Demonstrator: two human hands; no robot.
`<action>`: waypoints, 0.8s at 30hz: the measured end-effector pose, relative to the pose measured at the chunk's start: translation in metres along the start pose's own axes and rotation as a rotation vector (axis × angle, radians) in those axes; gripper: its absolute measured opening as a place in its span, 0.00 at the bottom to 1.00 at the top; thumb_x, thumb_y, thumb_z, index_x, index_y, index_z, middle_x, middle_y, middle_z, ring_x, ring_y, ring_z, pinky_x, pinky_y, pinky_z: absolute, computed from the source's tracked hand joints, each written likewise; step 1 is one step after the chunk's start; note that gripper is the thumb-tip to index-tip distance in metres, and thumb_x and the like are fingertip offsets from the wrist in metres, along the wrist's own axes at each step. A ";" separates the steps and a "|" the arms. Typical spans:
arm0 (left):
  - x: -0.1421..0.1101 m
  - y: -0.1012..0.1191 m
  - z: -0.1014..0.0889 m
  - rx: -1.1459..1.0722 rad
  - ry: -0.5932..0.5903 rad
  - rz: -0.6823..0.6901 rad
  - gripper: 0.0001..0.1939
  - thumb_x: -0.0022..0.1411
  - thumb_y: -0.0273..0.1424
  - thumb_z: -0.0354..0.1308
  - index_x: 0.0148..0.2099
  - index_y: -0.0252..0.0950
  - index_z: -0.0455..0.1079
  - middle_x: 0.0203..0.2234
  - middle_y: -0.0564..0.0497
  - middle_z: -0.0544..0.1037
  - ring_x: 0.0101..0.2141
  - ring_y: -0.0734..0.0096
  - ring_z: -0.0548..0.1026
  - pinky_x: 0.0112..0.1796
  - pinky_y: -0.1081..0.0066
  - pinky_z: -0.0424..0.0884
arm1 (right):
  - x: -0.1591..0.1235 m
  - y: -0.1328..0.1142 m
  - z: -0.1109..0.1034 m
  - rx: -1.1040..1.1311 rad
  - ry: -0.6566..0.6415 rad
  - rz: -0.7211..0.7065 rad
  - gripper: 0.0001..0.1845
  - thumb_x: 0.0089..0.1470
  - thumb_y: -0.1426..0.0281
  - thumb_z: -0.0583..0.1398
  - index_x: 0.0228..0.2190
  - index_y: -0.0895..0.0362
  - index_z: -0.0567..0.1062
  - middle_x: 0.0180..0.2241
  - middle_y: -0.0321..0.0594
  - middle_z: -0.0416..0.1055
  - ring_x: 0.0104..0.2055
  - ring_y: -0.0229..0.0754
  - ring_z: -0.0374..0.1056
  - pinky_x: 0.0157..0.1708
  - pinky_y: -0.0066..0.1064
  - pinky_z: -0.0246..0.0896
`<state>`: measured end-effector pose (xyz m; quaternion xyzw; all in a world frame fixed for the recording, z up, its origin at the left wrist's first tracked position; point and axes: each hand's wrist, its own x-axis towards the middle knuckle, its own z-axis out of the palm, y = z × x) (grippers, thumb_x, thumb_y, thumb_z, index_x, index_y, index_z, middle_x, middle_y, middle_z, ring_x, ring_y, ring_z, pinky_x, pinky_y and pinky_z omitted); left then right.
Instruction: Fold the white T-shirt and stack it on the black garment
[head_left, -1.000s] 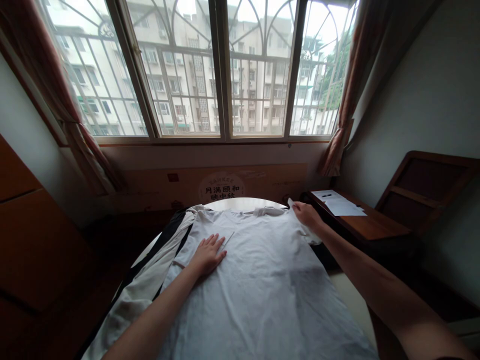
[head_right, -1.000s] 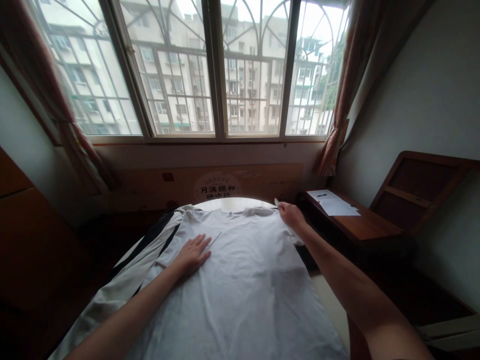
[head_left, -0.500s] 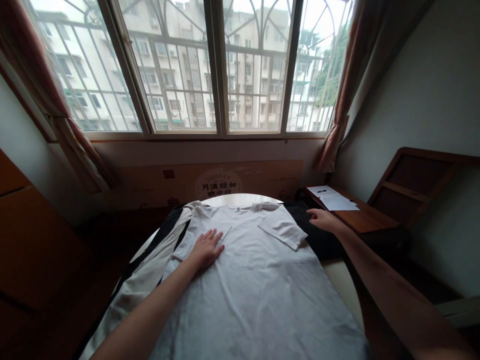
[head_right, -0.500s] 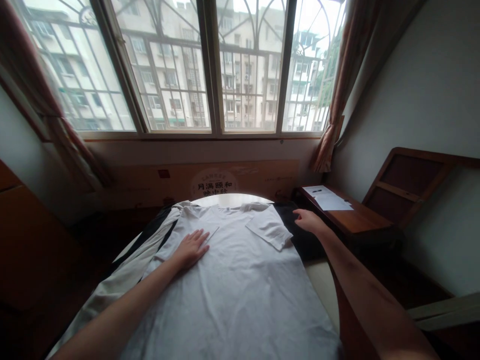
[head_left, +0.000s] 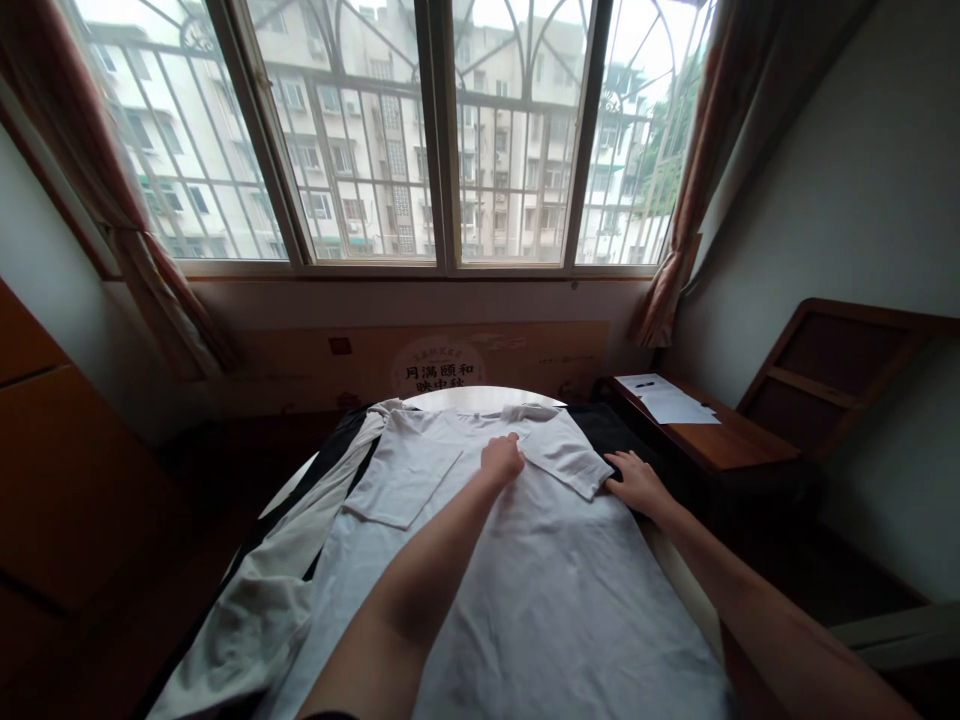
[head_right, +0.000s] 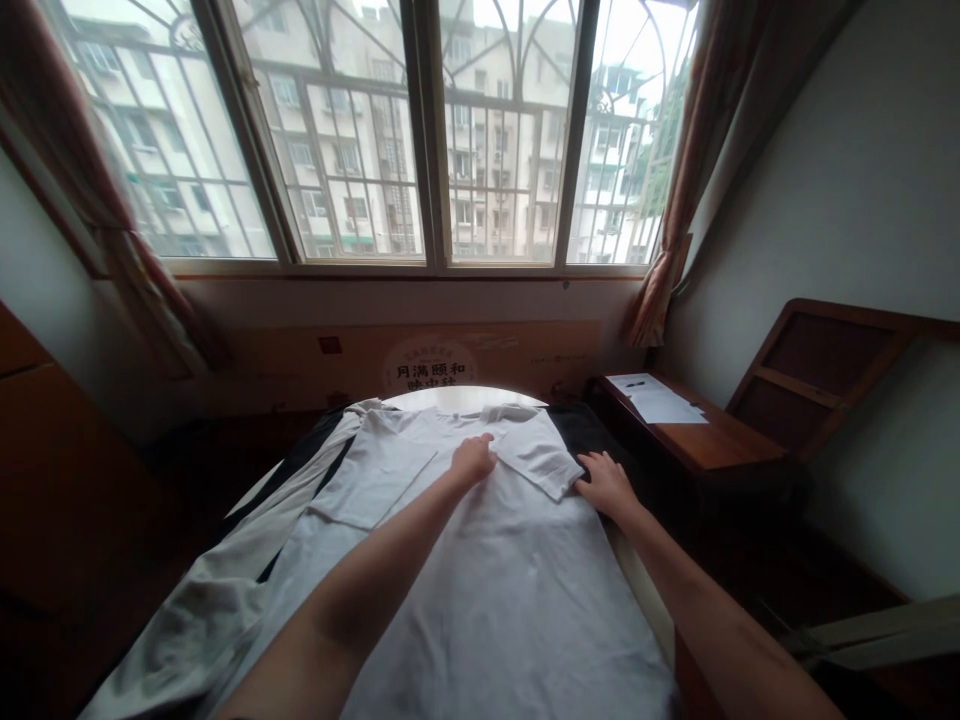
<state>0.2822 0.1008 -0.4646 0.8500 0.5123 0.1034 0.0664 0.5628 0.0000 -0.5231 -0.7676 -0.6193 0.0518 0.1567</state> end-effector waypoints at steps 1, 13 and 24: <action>0.000 0.011 0.004 -0.018 0.010 0.057 0.22 0.65 0.28 0.53 0.61 0.33 0.68 0.51 0.34 0.76 0.53 0.47 0.72 0.49 0.54 0.69 | 0.001 -0.001 0.001 -0.009 0.020 0.006 0.29 0.59 0.63 0.58 0.60 0.56 0.70 0.65 0.52 0.61 0.70 0.63 0.50 0.64 0.57 0.47; -0.029 0.069 0.028 -0.013 0.042 0.607 0.14 0.59 0.40 0.63 0.44 0.37 0.74 0.41 0.41 0.79 0.43 0.51 0.76 0.43 0.58 0.71 | 0.001 -0.022 -0.005 -0.009 0.108 0.008 0.11 0.52 0.74 0.56 0.38 0.55 0.74 0.51 0.46 0.73 0.64 0.58 0.57 0.57 0.50 0.51; -0.024 0.053 0.001 -0.051 0.053 0.629 0.08 0.64 0.25 0.52 0.41 0.37 0.72 0.40 0.43 0.78 0.43 0.59 0.74 0.45 0.63 0.70 | -0.002 -0.028 -0.015 0.040 0.129 -0.061 0.23 0.52 0.80 0.55 0.49 0.55 0.73 0.45 0.44 0.78 0.49 0.48 0.72 0.49 0.34 0.58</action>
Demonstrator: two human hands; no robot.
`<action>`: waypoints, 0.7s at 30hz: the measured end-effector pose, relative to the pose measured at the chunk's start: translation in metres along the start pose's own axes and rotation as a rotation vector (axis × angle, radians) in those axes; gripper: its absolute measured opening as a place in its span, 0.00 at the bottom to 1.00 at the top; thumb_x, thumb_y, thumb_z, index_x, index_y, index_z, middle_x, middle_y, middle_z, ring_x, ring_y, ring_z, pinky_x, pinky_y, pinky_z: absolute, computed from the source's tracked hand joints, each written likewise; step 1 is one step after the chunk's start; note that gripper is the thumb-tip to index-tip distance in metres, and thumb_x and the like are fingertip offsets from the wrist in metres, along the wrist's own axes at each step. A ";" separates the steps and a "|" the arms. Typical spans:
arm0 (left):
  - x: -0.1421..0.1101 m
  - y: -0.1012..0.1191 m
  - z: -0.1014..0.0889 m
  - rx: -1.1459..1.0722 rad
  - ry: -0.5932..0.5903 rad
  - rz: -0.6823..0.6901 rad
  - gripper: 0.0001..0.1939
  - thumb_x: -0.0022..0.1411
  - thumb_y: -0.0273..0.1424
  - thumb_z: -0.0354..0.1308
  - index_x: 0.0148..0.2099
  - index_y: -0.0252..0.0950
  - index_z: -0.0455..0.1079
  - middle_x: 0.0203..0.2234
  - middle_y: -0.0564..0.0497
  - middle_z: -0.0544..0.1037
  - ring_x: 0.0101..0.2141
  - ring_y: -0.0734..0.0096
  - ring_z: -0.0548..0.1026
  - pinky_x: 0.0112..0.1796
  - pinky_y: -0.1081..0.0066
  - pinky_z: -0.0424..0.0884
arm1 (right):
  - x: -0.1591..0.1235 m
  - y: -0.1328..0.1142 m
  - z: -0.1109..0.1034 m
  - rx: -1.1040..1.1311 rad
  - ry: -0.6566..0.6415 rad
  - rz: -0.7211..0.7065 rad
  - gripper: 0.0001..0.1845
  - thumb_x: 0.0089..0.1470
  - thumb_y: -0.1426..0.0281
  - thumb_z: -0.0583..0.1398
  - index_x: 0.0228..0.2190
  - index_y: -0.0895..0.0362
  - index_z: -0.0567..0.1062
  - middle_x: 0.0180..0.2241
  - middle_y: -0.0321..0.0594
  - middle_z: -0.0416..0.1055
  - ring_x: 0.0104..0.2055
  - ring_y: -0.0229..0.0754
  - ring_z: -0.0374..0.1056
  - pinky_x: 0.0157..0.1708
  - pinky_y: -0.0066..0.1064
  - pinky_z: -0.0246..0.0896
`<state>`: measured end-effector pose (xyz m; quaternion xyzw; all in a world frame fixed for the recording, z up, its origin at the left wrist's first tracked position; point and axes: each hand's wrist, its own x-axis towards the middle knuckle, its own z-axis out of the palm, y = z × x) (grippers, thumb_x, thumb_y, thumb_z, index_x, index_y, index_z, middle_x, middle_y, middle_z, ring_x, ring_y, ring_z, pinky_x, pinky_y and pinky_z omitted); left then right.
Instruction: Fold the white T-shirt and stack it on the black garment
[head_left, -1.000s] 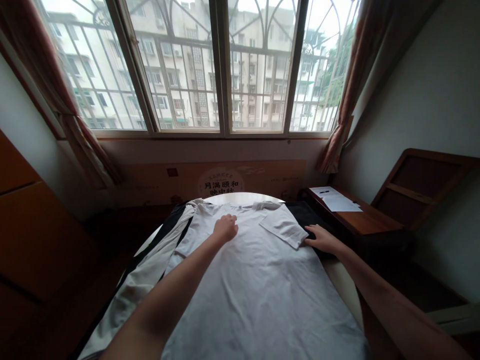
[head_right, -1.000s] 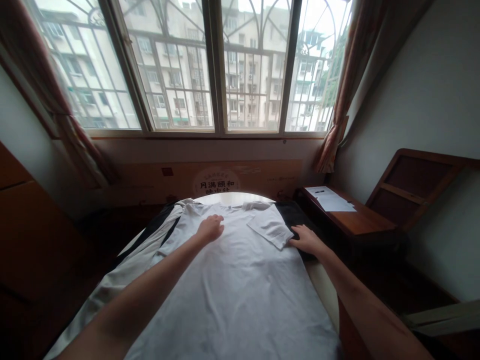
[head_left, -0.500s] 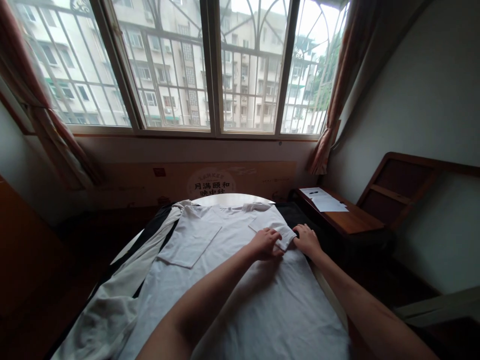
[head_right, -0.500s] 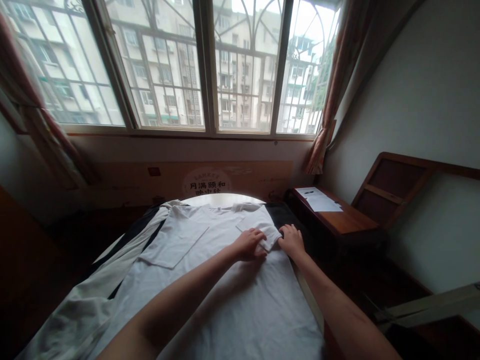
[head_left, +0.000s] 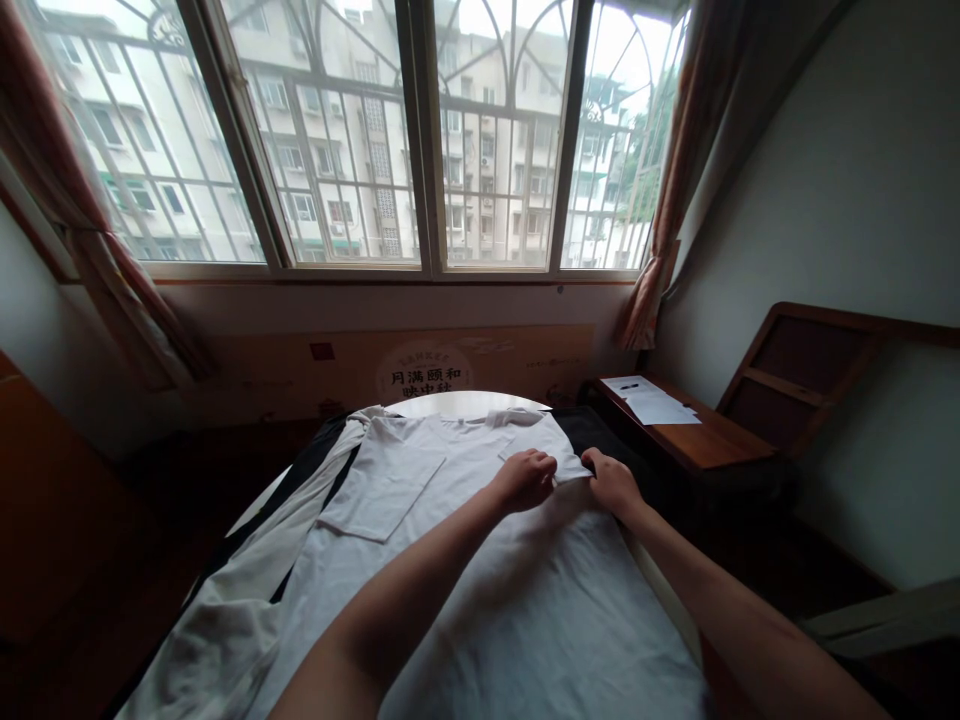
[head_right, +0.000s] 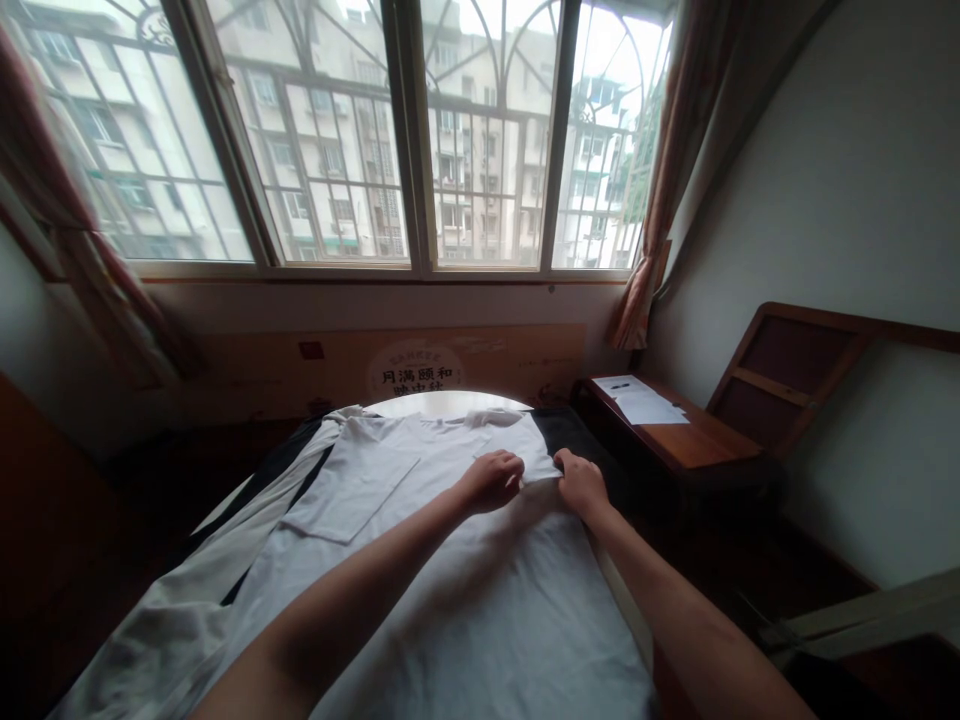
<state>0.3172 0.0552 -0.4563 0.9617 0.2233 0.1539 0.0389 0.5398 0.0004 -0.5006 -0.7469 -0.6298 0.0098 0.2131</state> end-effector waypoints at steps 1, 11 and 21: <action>-0.002 0.001 0.000 -0.014 -0.025 0.014 0.06 0.62 0.26 0.54 0.40 0.38 0.72 0.39 0.45 0.79 0.42 0.60 0.75 0.44 0.65 0.70 | -0.001 0.000 0.000 0.000 0.003 -0.044 0.27 0.51 0.81 0.54 0.52 0.55 0.73 0.48 0.45 0.77 0.51 0.48 0.72 0.51 0.33 0.59; 0.005 -0.049 0.004 -0.029 0.023 -0.478 0.15 0.69 0.31 0.48 0.54 0.36 0.70 0.49 0.39 0.78 0.50 0.57 0.74 0.49 0.61 0.69 | -0.008 0.010 -0.001 -0.165 -0.116 -0.354 0.44 0.48 0.86 0.51 0.66 0.55 0.62 0.69 0.50 0.54 0.71 0.55 0.51 0.66 0.53 0.49; 0.036 -0.100 0.022 -0.147 0.046 -0.754 0.20 0.66 0.28 0.53 0.59 0.36 0.68 0.50 0.41 0.79 0.50 0.58 0.77 0.49 0.65 0.69 | 0.002 0.013 0.014 -0.194 -0.165 -0.340 0.45 0.48 0.88 0.46 0.69 0.63 0.55 0.69 0.49 0.53 0.72 0.48 0.49 0.69 0.46 0.47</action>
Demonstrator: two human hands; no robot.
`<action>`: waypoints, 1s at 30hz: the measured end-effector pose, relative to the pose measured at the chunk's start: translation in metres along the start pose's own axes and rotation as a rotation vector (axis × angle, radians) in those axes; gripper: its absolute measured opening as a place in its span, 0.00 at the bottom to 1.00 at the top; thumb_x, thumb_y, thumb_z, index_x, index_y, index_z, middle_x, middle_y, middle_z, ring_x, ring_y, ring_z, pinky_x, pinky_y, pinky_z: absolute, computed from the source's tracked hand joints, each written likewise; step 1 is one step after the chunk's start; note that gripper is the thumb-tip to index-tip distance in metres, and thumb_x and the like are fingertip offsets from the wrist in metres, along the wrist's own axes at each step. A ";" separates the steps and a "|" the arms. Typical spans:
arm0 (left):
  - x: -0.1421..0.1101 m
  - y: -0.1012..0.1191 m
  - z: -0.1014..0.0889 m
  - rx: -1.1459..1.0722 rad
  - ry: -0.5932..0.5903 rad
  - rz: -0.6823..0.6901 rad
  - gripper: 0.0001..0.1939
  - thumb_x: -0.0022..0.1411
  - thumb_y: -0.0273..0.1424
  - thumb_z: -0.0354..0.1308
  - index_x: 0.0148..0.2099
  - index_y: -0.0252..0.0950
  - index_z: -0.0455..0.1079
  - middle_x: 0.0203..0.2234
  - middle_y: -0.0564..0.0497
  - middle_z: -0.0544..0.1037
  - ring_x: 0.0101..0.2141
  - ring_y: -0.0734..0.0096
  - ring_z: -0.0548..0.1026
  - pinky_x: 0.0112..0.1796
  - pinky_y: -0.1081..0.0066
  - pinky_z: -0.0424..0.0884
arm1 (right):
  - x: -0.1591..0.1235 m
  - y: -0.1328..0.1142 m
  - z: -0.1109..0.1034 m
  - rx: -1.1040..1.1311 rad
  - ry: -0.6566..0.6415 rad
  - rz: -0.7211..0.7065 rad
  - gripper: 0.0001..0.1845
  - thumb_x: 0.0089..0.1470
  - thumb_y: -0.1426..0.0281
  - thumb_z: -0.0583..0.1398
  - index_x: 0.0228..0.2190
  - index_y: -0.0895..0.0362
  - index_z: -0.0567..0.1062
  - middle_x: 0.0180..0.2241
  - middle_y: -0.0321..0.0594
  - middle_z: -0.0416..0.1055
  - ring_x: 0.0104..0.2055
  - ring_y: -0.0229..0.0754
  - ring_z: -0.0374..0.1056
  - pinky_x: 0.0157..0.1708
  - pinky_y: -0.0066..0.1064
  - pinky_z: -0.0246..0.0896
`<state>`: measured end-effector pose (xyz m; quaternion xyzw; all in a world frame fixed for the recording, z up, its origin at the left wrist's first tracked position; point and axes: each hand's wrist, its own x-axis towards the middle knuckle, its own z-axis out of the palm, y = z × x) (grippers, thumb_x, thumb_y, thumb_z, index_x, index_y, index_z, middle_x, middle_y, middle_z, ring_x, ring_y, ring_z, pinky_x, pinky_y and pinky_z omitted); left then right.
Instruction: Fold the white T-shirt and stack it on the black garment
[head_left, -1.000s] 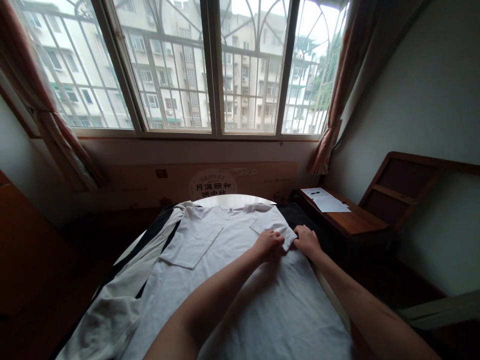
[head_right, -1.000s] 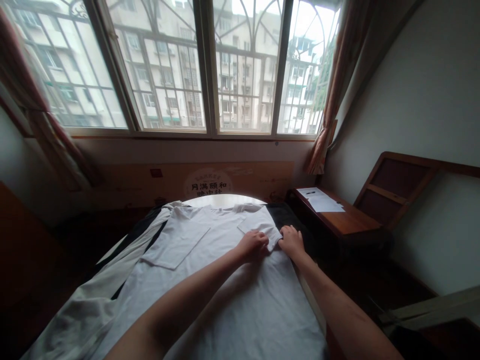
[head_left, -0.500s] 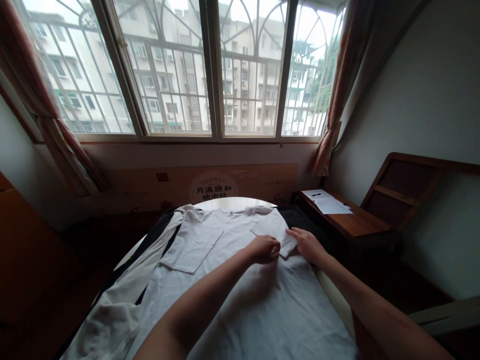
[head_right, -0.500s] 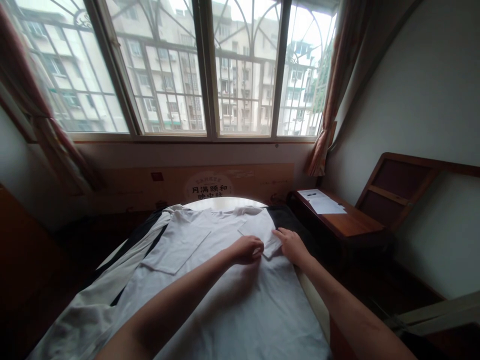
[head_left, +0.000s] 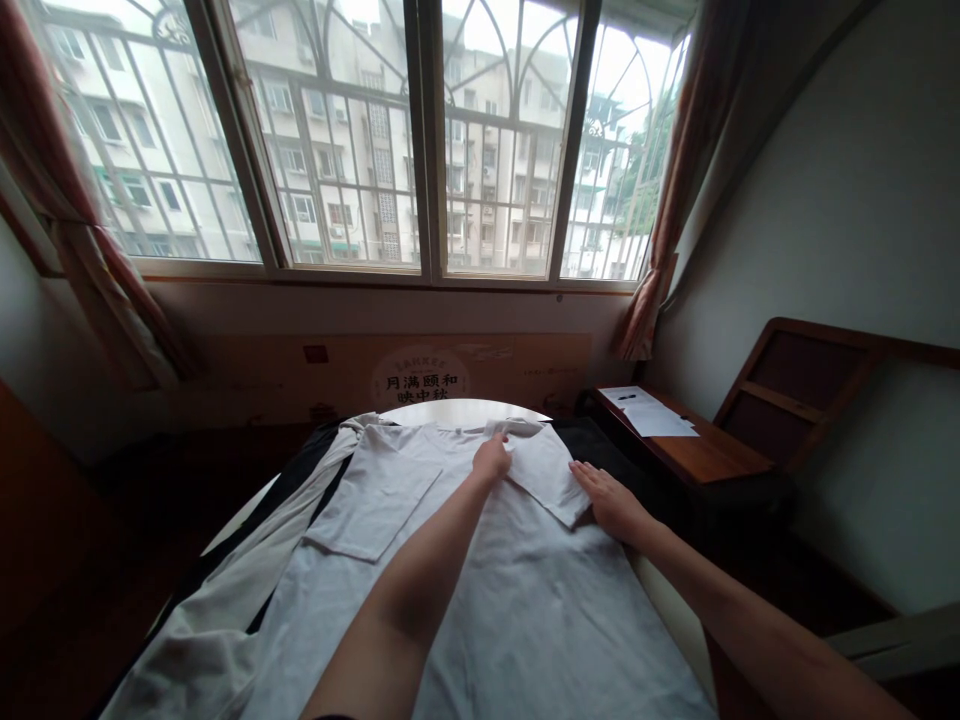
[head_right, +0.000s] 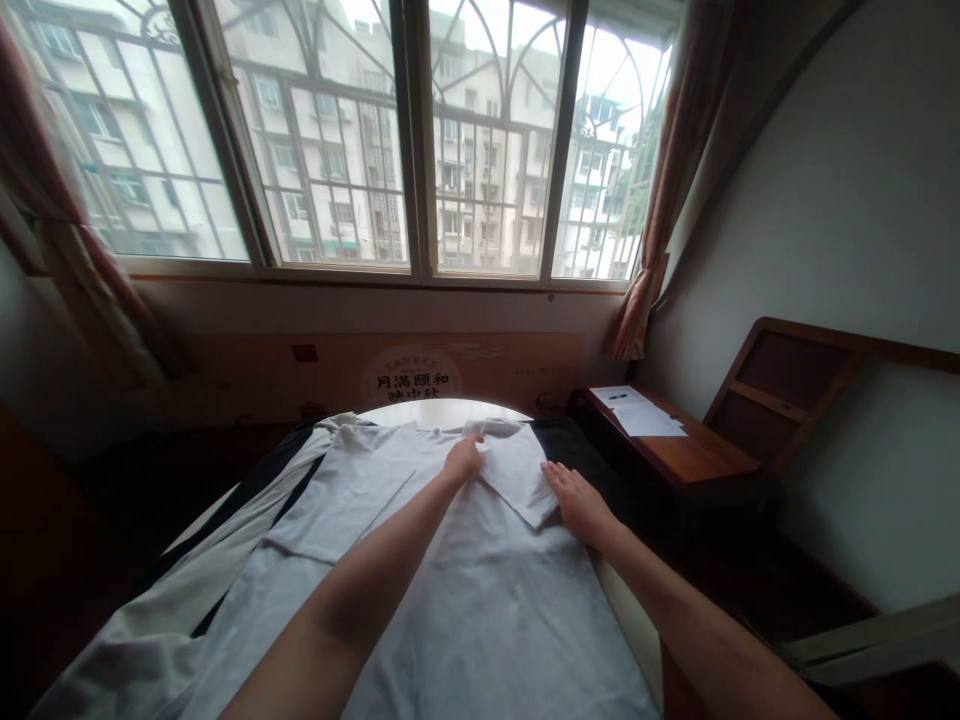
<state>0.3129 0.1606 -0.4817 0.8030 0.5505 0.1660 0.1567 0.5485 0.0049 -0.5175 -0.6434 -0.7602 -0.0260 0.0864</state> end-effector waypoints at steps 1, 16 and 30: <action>0.003 0.000 -0.001 -0.005 0.011 0.004 0.20 0.67 0.27 0.52 0.60 0.37 0.68 0.50 0.42 0.79 0.50 0.60 0.77 0.49 0.66 0.69 | 0.000 0.000 0.000 -0.008 -0.017 0.015 0.45 0.49 0.88 0.46 0.69 0.63 0.55 0.70 0.48 0.53 0.72 0.48 0.49 0.69 0.46 0.47; -0.076 0.025 -0.005 0.140 -0.066 0.542 0.11 0.63 0.27 0.56 0.47 0.40 0.74 0.47 0.44 0.77 0.50 0.59 0.73 0.52 0.62 0.67 | 0.021 0.016 -0.023 0.355 -0.257 0.049 0.39 0.51 0.79 0.53 0.66 0.60 0.63 0.69 0.48 0.53 0.72 0.53 0.46 0.70 0.49 0.42; -0.100 0.041 0.009 0.153 -0.074 0.915 0.08 0.66 0.27 0.55 0.35 0.38 0.75 0.35 0.49 0.81 0.37 0.66 0.77 0.38 0.70 0.69 | -0.011 -0.001 -0.026 0.279 -0.147 -0.103 0.33 0.55 0.76 0.53 0.63 0.64 0.67 0.65 0.55 0.62 0.67 0.55 0.58 0.67 0.46 0.51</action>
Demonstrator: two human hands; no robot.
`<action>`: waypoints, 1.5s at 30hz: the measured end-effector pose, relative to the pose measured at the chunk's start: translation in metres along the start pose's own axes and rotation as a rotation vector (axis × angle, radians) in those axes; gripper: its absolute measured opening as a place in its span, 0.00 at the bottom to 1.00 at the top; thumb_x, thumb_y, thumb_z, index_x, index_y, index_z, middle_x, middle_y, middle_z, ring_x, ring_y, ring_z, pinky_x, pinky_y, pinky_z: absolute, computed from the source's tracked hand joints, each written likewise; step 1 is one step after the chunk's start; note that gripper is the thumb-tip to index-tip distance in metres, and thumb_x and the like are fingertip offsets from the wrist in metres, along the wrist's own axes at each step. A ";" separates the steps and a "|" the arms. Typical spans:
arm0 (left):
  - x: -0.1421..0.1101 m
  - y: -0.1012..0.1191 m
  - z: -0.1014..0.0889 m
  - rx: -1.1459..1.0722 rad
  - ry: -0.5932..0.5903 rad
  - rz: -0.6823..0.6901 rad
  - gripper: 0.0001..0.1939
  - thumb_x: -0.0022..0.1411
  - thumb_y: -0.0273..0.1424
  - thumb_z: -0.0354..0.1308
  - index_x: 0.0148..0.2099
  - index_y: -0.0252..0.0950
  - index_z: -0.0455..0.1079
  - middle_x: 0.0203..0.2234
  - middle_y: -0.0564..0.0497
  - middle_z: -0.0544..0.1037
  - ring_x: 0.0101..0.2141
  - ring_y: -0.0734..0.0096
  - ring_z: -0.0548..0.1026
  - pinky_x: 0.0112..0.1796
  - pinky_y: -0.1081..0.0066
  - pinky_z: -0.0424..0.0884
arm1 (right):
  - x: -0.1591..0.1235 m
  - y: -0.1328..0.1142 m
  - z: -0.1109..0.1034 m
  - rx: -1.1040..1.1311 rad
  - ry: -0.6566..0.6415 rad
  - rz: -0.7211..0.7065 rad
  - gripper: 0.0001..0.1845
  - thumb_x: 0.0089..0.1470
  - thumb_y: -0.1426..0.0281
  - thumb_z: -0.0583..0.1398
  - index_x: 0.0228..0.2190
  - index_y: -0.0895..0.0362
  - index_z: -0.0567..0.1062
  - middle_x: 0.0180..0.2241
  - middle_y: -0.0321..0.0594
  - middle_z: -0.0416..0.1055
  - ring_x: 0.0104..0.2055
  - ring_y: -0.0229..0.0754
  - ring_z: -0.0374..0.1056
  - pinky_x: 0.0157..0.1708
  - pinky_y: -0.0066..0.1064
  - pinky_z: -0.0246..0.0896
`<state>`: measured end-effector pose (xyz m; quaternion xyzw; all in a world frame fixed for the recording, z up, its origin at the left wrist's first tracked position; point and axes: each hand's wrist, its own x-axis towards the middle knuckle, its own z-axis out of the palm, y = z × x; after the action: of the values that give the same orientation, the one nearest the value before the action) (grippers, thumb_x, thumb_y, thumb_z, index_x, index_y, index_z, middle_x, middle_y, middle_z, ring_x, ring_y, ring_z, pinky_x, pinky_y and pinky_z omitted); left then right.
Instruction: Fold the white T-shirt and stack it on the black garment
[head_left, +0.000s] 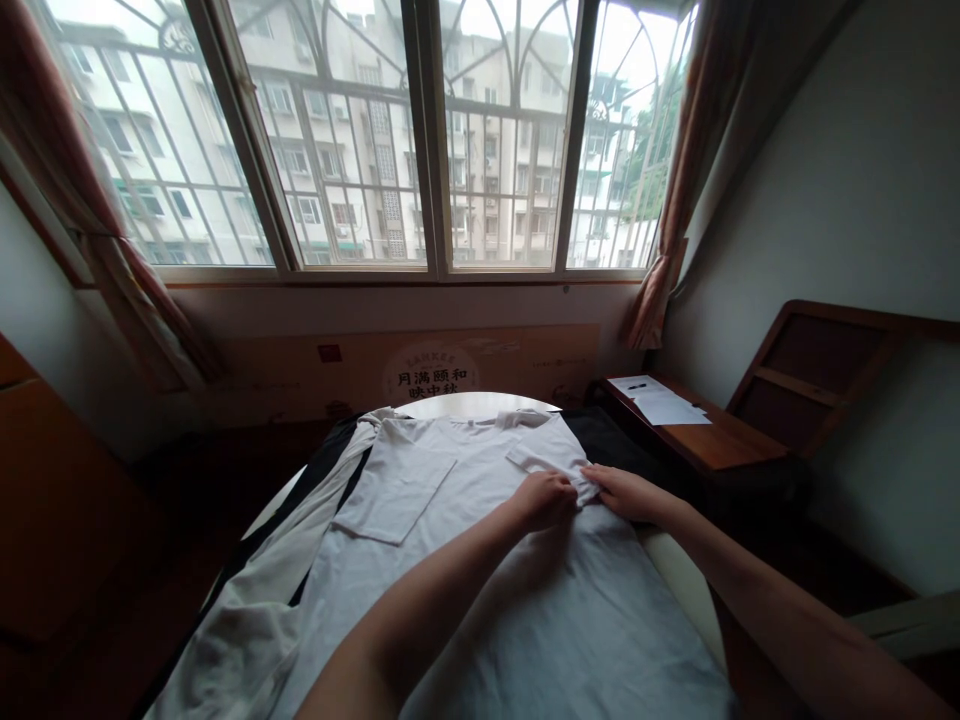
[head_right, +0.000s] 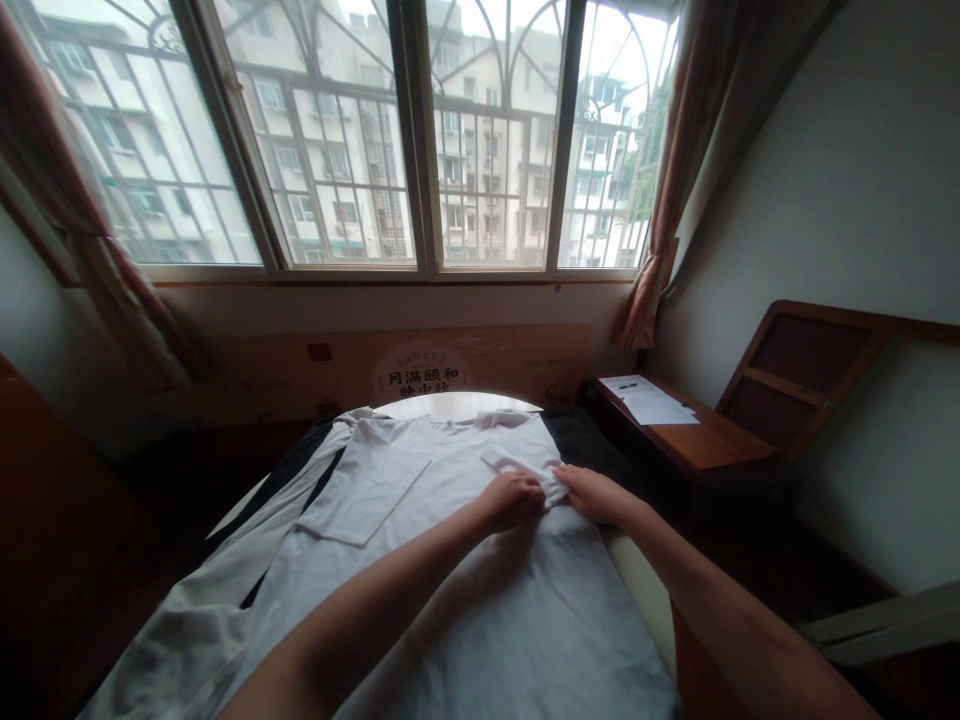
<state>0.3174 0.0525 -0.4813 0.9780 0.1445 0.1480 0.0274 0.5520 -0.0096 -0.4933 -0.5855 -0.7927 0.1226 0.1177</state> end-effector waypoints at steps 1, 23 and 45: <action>0.000 0.001 -0.001 0.005 0.000 -0.011 0.09 0.67 0.26 0.54 0.36 0.37 0.75 0.35 0.49 0.81 0.37 0.66 0.77 0.38 0.69 0.69 | 0.000 0.000 0.001 -0.004 -0.005 -0.003 0.33 0.56 0.76 0.53 0.63 0.63 0.67 0.65 0.54 0.61 0.68 0.55 0.58 0.67 0.48 0.51; -0.128 -0.121 -0.118 0.306 0.021 -0.829 0.14 0.65 0.24 0.49 0.44 0.33 0.76 0.46 0.38 0.79 0.51 0.53 0.74 0.54 0.57 0.66 | 0.133 -0.021 0.023 -0.032 0.373 0.026 0.37 0.62 0.67 0.52 0.69 0.62 0.53 0.71 0.53 0.48 0.74 0.54 0.40 0.70 0.51 0.40; -0.195 -0.247 -0.140 0.140 0.076 -1.310 0.16 0.61 0.35 0.60 0.52 0.43 0.69 0.46 0.49 0.82 0.47 0.62 0.78 0.41 0.73 0.69 | 0.220 0.045 -0.005 0.460 0.268 0.465 0.23 0.58 0.63 0.61 0.51 0.63 0.76 0.43 0.51 0.79 0.40 0.46 0.76 0.37 0.30 0.70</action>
<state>0.0301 0.2333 -0.4263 0.6816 0.7197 0.1252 0.0432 0.5309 0.2137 -0.4942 -0.7195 -0.5670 0.2435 0.3186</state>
